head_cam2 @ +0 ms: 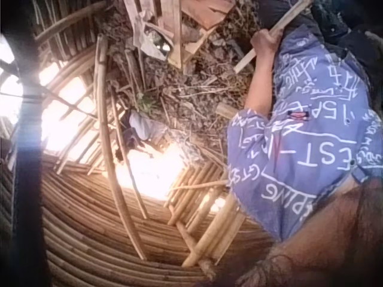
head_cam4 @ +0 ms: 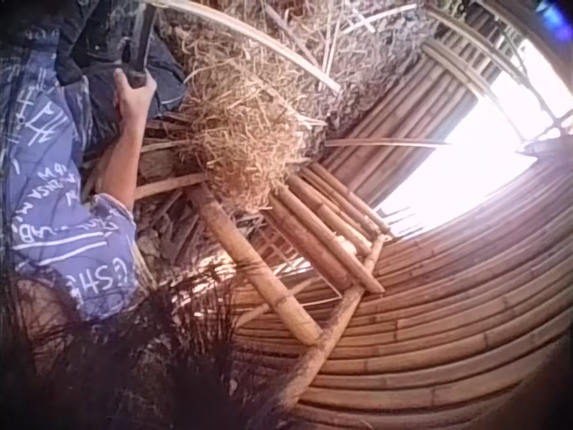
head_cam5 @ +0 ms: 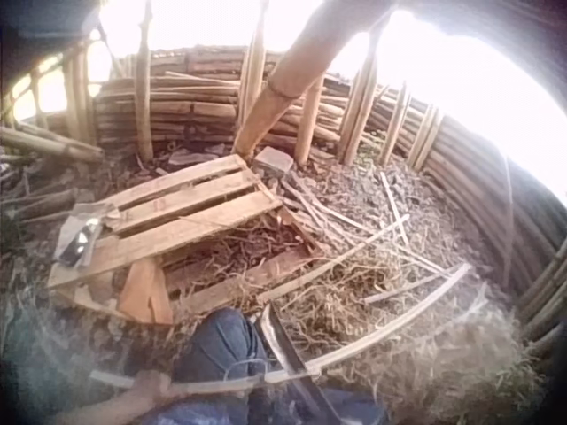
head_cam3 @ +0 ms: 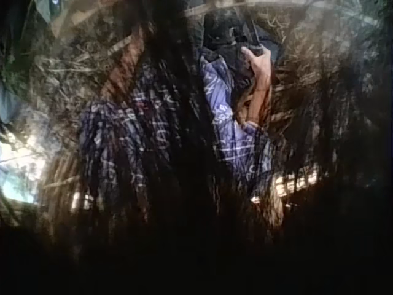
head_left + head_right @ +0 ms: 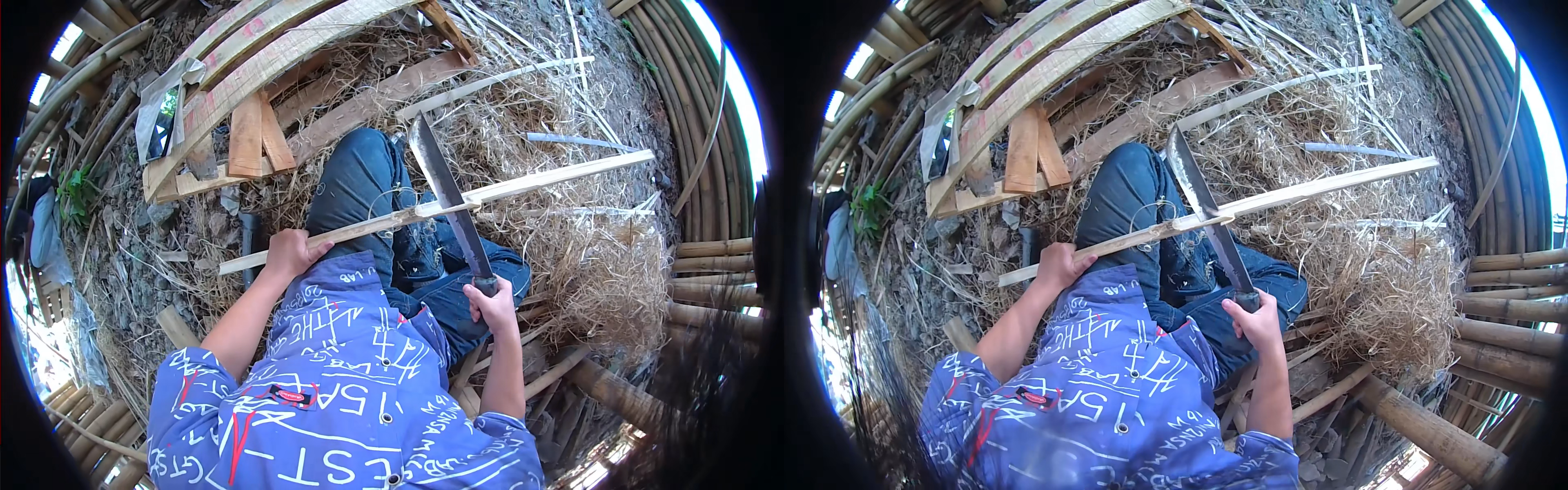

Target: The person uses a machete to shave and refine a thin strip of bamboo while sitting in a bamboo structure. They then pick up a plastic bag filled with wood shavings and pour them onto the dirt floor.

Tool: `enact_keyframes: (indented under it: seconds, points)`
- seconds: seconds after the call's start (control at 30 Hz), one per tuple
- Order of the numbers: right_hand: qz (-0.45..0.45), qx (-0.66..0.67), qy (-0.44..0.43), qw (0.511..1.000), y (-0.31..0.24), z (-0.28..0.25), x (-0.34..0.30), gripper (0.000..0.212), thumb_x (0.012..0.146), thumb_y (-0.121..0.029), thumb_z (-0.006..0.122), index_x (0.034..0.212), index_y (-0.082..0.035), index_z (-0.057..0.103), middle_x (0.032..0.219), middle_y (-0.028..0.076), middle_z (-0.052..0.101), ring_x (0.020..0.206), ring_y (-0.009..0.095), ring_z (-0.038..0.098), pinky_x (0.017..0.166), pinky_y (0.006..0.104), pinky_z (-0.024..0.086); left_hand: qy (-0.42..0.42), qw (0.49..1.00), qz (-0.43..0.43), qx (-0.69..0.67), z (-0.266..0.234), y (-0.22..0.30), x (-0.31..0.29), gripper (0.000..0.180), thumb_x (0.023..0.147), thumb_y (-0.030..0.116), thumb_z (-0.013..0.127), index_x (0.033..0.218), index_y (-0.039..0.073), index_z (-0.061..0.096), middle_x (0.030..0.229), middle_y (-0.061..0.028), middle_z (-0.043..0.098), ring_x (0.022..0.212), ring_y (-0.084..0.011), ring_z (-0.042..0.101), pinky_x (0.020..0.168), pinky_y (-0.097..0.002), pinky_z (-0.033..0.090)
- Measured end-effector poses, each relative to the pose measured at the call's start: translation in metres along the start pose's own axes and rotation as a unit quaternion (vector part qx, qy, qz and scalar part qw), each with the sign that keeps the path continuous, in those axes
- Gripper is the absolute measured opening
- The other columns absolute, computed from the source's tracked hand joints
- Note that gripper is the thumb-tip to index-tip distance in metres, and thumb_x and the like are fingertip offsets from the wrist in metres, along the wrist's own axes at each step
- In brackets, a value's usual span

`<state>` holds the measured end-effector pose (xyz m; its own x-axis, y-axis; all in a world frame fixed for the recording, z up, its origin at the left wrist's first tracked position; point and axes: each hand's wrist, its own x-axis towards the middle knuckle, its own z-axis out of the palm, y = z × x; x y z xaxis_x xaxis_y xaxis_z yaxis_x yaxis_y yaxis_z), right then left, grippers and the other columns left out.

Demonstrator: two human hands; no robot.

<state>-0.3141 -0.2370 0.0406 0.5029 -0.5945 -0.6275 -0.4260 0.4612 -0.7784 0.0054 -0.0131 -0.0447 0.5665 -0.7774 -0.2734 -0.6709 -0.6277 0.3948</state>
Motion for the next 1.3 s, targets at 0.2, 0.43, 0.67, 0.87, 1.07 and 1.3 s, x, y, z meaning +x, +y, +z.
enact_keyframes:
  seconds: [0.2, 0.43, 0.67, 0.87, 1.07, 1.3]
  points:
    - [-0.011, -0.007, 0.002, 1.0, -0.01, 0.003, -0.007, 0.021, 0.078, -0.013, 0.074, 0.075, -0.002, 0.057, 0.055, -0.001, 0.052, 0.041, 0.006, 0.046, 0.037, 0.0222, 0.036, 0.0, 1.0, -0.007, -0.015, 0.005, -0.002, 0.0, 0.076, 0.071, 0.073, 0.055, 0.058, -0.001, 0.062, 0.059, -0.0227, 0.058, 0.062, -0.0397, 0.061, 0.059, -0.046, 0.049]
    - [-0.019, -0.022, 0.146, 0.989, -0.038, -0.059, -0.034, 0.015, 0.081, -0.008, 0.068, 0.078, -0.002, 0.055, 0.054, 0.002, 0.051, 0.039, 0.009, 0.046, 0.035, 0.0242, 0.036, -0.013, 1.0, -0.018, -0.011, 0.005, -0.008, 0.001, 0.078, 0.07, 0.075, 0.054, 0.058, -0.002, 0.061, 0.059, -0.024, 0.058, 0.063, -0.0403, 0.062, 0.059, -0.0464, 0.05]
    - [-0.079, 0.116, 0.173, 0.975, -0.035, -0.085, -0.042, 0.015, 0.084, -0.008, 0.061, 0.092, -0.004, 0.049, 0.053, 0.002, 0.043, 0.037, 0.012, 0.042, 0.034, 0.0272, 0.035, -0.004, 1.0, -0.01, -0.025, 0.01, -0.011, 0.002, 0.082, 0.071, 0.077, 0.05, 0.057, -0.003, 0.059, 0.061, -0.0261, 0.057, 0.065, -0.0429, 0.06, 0.06, -0.0483, 0.048]
    - [-0.082, 0.149, 0.07, 0.983, -0.019, -0.045, -0.017, 0.007, 0.082, -0.003, 0.059, 0.084, -0.003, 0.052, 0.05, 0.002, 0.046, 0.037, 0.012, 0.045, 0.035, 0.0276, 0.038, -0.002, 1.0, -0.007, -0.003, 0.008, -0.007, 0.002, 0.081, 0.072, 0.076, 0.05, 0.058, -0.002, 0.061, 0.06, -0.0245, 0.059, 0.064, -0.0402, 0.062, 0.06, -0.0466, 0.05]
    - [0.191, 0.02, -0.135, 0.972, 0.034, 0.013, -0.008, 0.015, 0.073, 0.002, 0.063, 0.068, -0.003, 0.051, 0.051, 0.004, 0.049, 0.039, 0.014, 0.05, 0.039, 0.0295, 0.041, -0.018, 0.999, -0.008, 0.042, 0.001, -0.01, -0.005, 0.083, 0.072, 0.078, 0.048, 0.06, -0.002, 0.062, 0.061, -0.0242, 0.059, 0.065, -0.0399, 0.063, 0.06, -0.0459, 0.05]
    - [0.188, 0.104, -0.265, 0.94, 0.041, 0.004, 0.016, 0.02, 0.068, 0.004, 0.062, 0.072, -0.005, 0.045, 0.054, 0.004, 0.042, 0.04, 0.015, 0.044, 0.04, 0.0311, 0.038, 0.005, 1.0, -0.015, 0.008, 0.008, -0.006, 0.0, 0.081, 0.073, 0.076, 0.05, 0.059, -0.003, 0.061, 0.061, -0.0253, 0.059, 0.065, -0.0411, 0.062, 0.061, -0.0471, 0.051]
